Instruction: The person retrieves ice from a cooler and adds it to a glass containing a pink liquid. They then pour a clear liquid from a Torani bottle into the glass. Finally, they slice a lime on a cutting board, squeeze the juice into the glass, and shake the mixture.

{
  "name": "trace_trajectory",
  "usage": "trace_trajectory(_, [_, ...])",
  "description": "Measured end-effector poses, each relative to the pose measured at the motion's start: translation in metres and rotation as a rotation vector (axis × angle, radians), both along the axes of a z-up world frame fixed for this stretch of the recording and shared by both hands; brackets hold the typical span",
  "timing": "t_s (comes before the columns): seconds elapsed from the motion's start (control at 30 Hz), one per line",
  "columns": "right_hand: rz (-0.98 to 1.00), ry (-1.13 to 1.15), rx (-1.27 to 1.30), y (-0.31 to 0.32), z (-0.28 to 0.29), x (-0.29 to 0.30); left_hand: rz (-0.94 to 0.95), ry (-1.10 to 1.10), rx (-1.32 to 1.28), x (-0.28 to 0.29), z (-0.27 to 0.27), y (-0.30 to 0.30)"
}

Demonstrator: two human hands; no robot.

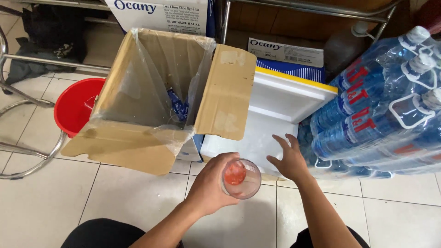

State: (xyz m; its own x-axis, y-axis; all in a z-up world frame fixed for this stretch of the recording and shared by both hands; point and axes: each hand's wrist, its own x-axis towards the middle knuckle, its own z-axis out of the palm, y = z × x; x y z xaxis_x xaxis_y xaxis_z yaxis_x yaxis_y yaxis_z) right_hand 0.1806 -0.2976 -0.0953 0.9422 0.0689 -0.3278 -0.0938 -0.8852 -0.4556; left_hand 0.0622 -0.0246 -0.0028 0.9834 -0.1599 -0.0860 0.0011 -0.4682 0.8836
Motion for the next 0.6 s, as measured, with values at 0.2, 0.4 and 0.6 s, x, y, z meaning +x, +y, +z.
trace_trajectory(0.2, [0.071,-0.379,0.155,-0.003,0.012,0.006,0.021,-0.252,-0.165,-0.001,0.018,0.001])
trace_trajectory(0.4, [0.078,-0.669,0.314,0.010,0.035,0.020,0.129,-0.160,-0.194,-0.006,0.021,0.004])
trace_trajectory(0.6, [0.167,-0.136,0.104,0.011,-0.051,0.083,0.200,0.124,-0.110,-0.017,0.034,0.013])
